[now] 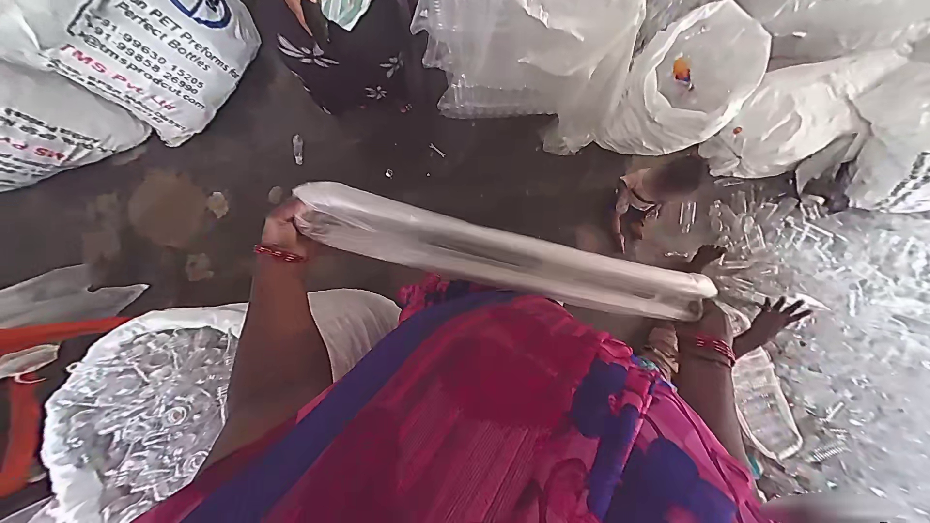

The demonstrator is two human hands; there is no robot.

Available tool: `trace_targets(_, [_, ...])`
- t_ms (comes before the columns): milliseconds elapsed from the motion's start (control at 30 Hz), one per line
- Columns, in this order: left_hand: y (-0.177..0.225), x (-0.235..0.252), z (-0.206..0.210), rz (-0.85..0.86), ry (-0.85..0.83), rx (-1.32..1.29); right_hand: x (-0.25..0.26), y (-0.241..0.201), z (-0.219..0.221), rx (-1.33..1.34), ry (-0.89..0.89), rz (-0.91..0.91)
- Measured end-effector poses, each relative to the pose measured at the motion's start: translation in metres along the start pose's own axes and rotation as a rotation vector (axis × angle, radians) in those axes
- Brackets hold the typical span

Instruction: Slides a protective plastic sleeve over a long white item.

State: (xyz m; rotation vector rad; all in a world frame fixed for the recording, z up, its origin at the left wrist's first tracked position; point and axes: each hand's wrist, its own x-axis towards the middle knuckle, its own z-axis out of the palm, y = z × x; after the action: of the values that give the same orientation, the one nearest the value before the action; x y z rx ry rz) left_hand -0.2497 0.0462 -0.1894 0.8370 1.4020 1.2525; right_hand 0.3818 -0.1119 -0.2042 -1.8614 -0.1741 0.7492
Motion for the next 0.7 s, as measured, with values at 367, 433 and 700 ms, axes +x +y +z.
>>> trace_targets(367, [0.041,0.019,0.033,0.11,-0.226,-0.119,0.0,0.018,-0.058,-0.318,-0.358,0.023])
trace_targets(433, [0.045,0.02,0.031,0.133,-0.212,-0.105,0.003,0.018,-0.059,0.121,-0.288,0.039])
trace_targets(700, [0.017,0.022,-0.012,0.092,-0.174,-0.09,0.011,0.016,-0.048,0.435,-0.205,-0.012])
